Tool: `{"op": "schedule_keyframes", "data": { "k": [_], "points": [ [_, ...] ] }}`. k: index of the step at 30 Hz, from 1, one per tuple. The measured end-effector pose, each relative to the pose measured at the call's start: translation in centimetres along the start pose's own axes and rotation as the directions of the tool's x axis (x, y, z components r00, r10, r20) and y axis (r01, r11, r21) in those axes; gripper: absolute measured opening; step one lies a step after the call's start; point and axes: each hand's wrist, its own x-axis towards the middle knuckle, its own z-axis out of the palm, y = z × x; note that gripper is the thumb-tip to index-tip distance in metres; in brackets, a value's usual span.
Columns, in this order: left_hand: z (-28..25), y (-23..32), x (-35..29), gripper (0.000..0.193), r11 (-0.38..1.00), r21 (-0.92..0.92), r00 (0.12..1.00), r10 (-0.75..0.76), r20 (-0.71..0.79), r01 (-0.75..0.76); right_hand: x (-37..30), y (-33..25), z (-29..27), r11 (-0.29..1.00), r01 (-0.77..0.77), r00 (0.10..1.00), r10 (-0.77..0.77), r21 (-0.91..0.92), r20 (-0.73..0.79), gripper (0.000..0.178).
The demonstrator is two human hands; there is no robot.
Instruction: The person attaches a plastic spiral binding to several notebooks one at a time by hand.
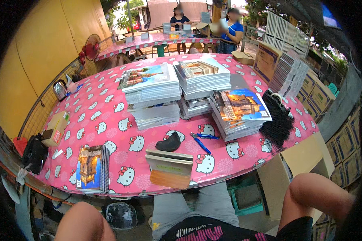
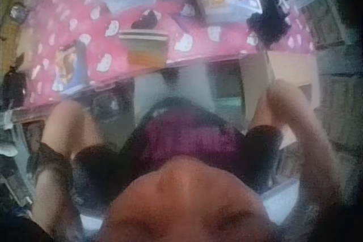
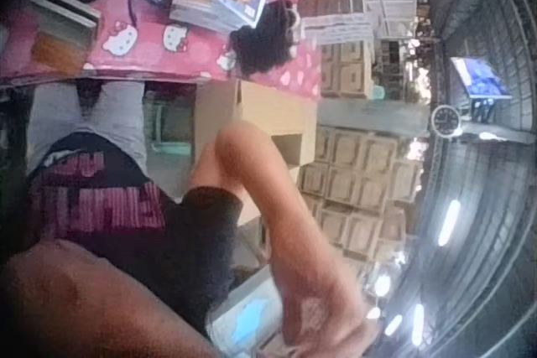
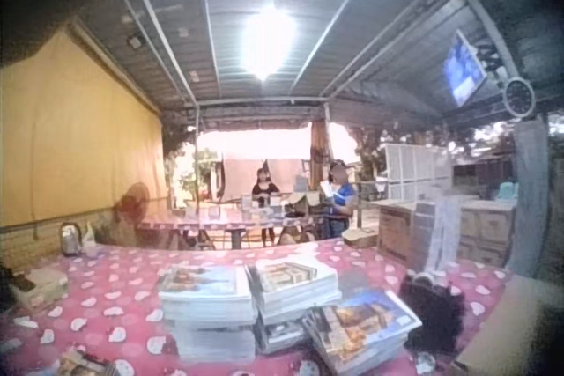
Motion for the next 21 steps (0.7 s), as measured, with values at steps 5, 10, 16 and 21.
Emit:
{"op": "schedule_keyframes", "data": {
  "k": [5,10,16,21],
  "points": [
    [1.6,-3.7,-1.4,0.034,0.922,-0.379,0.992,-0.041,0.122,0.084,-3.2,3.5,4.0,0.652,-0.255,0.958,0.071,0.714,0.277,0.044],
    [9.0,-8.7,-8.9,0.034,0.386,-0.743,0.798,-0.508,0.324,0.547,-10.5,5.7,31.0,0.067,-0.733,0.603,0.526,0.677,0.601,0.032],
    [30.7,-17.4,-26.6,0.064,-0.108,-0.994,-0.190,-0.975,0.112,-0.031,-17.1,6.1,54.0,-0.430,-0.734,-0.078,0.823,0.526,0.563,0.042],
    [33.1,-21.6,-25.2,0.057,0.100,-0.980,-0.369,-0.929,-0.030,-0.174,-11.4,10.3,54.9,-0.636,-0.573,-0.250,0.737,0.517,0.629,0.050]
  ]
}}
